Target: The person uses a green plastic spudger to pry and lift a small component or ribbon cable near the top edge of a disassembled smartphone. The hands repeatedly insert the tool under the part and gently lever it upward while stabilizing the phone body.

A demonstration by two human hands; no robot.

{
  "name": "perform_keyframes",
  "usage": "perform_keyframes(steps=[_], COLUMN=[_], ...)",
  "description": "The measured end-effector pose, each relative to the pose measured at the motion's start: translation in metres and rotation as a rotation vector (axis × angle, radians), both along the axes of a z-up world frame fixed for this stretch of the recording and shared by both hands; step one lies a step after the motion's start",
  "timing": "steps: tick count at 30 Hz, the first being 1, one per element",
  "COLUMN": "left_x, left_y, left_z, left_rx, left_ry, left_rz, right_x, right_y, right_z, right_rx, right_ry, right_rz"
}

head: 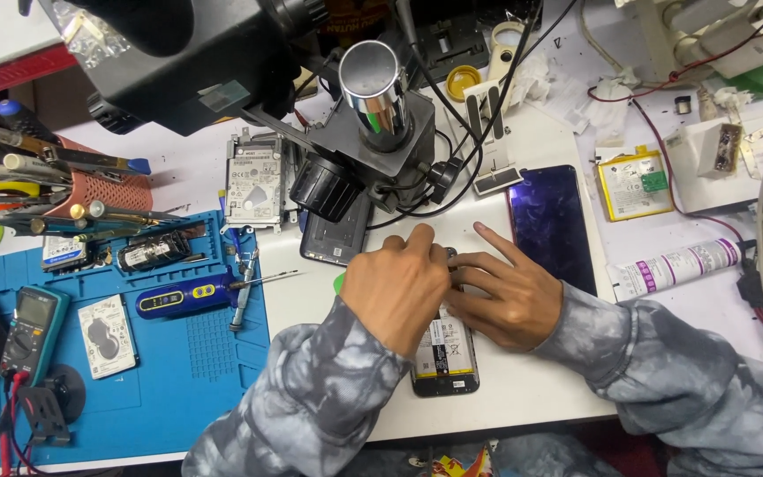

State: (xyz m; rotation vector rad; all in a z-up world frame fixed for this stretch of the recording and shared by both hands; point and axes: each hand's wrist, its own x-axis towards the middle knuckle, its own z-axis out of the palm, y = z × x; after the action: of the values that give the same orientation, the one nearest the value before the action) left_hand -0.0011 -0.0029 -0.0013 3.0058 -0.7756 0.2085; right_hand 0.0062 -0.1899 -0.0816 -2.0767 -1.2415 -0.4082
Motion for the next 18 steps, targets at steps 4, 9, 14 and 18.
perform_keyframes(steps=[4,9,14,18], left_x=[0.0,0.003,-0.009,-0.011], left_y=[0.006,0.0,-0.003,-0.003], left_z=[0.022,0.012,-0.002,0.011], left_rx=[-0.039,0.003,0.088,0.071], left_ry=[0.175,0.147,0.048,0.005], left_rz=[-0.065,-0.001,0.018,0.004], right_x=[0.001,0.002,0.008,0.009], right_y=[-0.001,-0.002,-0.004,-0.002], right_z=[0.001,0.005,0.015,0.023], right_rx=[0.0,0.005,-0.037,-0.021], right_ry=[-0.015,0.009,-0.054,-0.043], right_rz=[0.017,0.029,0.108,0.112])
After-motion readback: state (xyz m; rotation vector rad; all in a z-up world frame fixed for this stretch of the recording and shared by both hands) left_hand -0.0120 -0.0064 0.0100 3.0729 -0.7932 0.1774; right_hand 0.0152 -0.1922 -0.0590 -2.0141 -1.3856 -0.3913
